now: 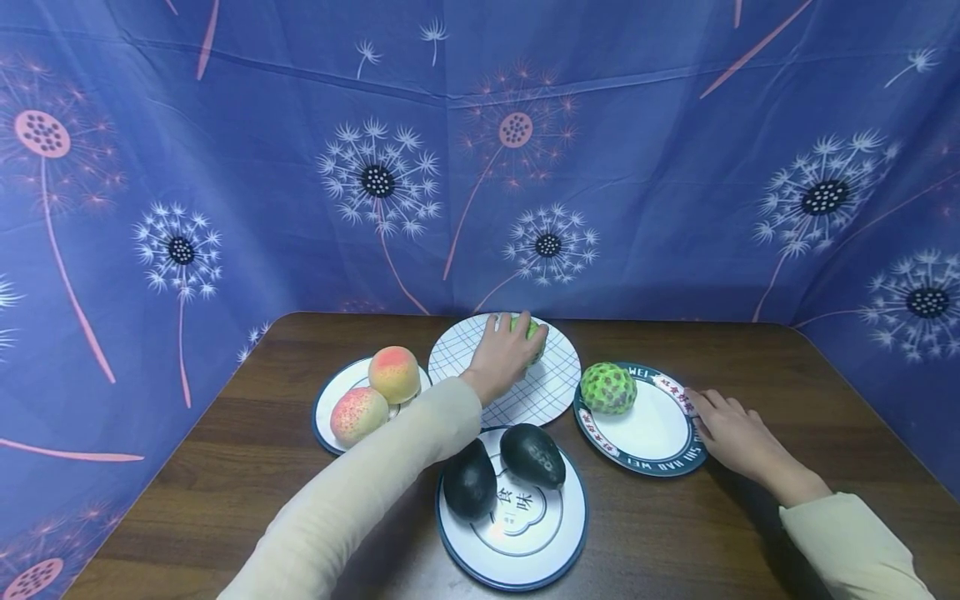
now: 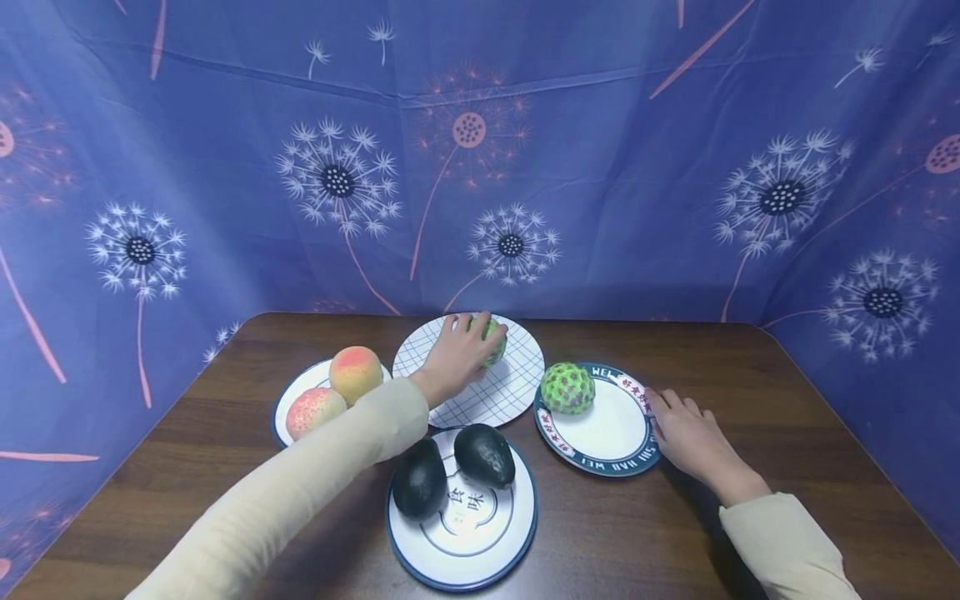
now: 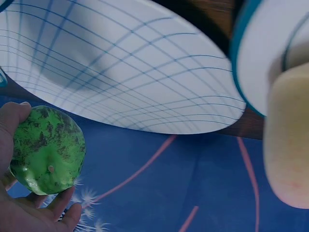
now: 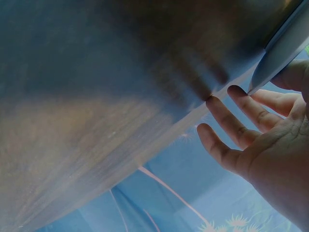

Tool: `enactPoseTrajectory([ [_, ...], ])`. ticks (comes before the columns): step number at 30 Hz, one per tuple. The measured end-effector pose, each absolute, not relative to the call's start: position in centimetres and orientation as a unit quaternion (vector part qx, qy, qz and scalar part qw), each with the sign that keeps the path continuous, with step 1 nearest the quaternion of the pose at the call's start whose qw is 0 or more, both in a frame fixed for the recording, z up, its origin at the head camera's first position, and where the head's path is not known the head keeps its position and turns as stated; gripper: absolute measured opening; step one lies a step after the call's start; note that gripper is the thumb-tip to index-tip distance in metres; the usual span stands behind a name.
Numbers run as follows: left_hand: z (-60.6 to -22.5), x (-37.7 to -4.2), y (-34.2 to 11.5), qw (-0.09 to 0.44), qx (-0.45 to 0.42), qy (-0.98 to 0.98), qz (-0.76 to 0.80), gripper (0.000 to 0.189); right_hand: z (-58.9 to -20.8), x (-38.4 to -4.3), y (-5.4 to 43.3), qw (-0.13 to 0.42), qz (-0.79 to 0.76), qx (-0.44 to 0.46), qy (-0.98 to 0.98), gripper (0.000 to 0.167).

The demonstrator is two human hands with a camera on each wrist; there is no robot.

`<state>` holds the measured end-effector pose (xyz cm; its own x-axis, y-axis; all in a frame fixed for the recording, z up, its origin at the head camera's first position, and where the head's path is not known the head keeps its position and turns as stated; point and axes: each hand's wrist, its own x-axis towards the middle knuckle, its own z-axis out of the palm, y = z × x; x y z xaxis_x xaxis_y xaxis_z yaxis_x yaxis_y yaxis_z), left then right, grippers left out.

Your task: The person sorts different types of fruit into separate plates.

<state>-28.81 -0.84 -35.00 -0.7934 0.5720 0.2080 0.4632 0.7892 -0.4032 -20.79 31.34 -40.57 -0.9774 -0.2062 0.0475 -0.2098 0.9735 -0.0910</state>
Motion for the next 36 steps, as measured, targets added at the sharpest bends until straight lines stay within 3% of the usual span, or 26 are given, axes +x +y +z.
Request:
enactPoseTrajectory([
  [28, -33.9, -26.8, 3.9, 0.211, -0.326, -0.903, 0.183, 0.073, -40.5, -20.9, 31.4, 0.015, 0.046, 0.111, -0.993, 0.053],
  [36, -33.4, -26.2, 5.1, 0.223, -0.339, -0.897, 0.177, 0.064, -40.6, -20.9, 31.4, 0.015, 0.046, 0.110, -0.993, 0.053],
])
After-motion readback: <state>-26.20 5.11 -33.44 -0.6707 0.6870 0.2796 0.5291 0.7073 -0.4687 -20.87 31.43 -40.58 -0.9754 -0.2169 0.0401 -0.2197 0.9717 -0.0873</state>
